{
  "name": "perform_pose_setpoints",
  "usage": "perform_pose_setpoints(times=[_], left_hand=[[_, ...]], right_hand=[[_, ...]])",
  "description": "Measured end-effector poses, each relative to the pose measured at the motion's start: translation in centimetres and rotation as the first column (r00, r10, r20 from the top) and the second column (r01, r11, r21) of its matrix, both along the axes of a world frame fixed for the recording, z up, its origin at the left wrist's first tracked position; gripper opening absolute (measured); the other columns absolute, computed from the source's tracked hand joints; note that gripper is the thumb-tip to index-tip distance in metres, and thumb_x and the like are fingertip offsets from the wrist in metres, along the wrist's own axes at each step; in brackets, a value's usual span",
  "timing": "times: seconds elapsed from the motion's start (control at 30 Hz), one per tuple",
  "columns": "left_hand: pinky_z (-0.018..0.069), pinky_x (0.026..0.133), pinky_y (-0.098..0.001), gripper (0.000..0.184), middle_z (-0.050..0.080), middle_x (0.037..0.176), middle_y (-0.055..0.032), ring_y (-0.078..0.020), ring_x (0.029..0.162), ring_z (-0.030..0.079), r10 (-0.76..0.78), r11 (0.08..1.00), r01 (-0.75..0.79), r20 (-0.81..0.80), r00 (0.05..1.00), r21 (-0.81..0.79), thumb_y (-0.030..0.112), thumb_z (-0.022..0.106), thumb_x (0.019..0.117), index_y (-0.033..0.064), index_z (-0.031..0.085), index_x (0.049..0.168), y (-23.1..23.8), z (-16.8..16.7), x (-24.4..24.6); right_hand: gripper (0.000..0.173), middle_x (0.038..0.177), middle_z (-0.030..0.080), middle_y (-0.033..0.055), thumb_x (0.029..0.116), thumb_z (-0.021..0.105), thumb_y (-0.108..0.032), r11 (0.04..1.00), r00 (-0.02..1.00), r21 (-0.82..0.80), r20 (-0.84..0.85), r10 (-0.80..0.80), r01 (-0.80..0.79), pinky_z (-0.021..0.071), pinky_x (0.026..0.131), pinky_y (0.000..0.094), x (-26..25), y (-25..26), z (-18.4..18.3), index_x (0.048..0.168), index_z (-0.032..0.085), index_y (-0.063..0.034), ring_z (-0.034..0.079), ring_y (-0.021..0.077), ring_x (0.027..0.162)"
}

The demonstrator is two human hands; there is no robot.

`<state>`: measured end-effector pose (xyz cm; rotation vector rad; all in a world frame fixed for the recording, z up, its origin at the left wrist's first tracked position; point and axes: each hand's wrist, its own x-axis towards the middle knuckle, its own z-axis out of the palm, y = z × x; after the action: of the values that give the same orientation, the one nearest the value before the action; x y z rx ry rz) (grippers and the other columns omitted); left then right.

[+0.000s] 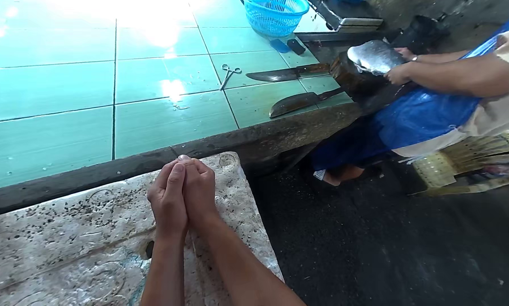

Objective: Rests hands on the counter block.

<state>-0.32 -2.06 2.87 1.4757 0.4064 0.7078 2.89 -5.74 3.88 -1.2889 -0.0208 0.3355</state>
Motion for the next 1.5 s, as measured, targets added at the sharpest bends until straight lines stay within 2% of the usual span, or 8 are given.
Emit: perform_pose_setpoints(times=[0.37, 0.57, 1.5], left_hand=[[0.055, 0.079, -0.0172, 0.029, 0.068, 0.092, 0.0114, 0.0035, 0.086, 0.065, 0.002, 1.0, -0.002, 0.004, 1.0, 0.011, 0.028, 0.045, 0.1058, 0.0121, 0.069, 0.111, 0.12, -0.17, 0.07], [0.055, 0.078, -0.0167, 0.03, 0.068, 0.093, 0.0124, 0.0044, 0.086, 0.065, 0.003, 1.0, -0.003, -0.018, 1.0, 0.029, 0.028, 0.044, 0.1061, 0.0119, 0.068, 0.114, 0.11, -0.03, -0.02], [0.055, 0.076, -0.0169, 0.029, 0.068, 0.091, 0.0124, 0.0041, 0.084, 0.065, 0.006, 1.0, -0.006, -0.013, 1.0, 0.019, 0.026, 0.044, 0.1058, 0.0118, 0.068, 0.112, 0.06, -0.02, 0.02]], right_hand=[[0.042, 0.065, 0.055, 0.0018, 0.1089, 0.048, -0.03, 1.0, 1.0, 0.026, 0.002, -0.01, 0.01, 0.0438, 0.056, 0.0273, 0.09, 0.11, -0.04, 0.078, 0.064, -0.0071, 0.052, 0.0091, 0.059], [0.042, 0.063, 0.054, 0.0021, 0.1092, 0.047, -0.03, 1.0, 1.0, 0.009, 0.006, 0.001, -0.001, 0.0442, 0.055, 0.0283, -0.04, -0.06, 0.23, 0.078, 0.064, -0.0071, 0.052, 0.0098, 0.058], [0.041, 0.064, 0.055, 0.0014, 0.1087, 0.048, -0.031, 1.0, 1.0, -0.017, 0.009, -0.002, 0.002, 0.0444, 0.056, 0.0291, 0.0, -0.07, 0.1, 0.079, 0.065, -0.008, 0.052, 0.0101, 0.059]])
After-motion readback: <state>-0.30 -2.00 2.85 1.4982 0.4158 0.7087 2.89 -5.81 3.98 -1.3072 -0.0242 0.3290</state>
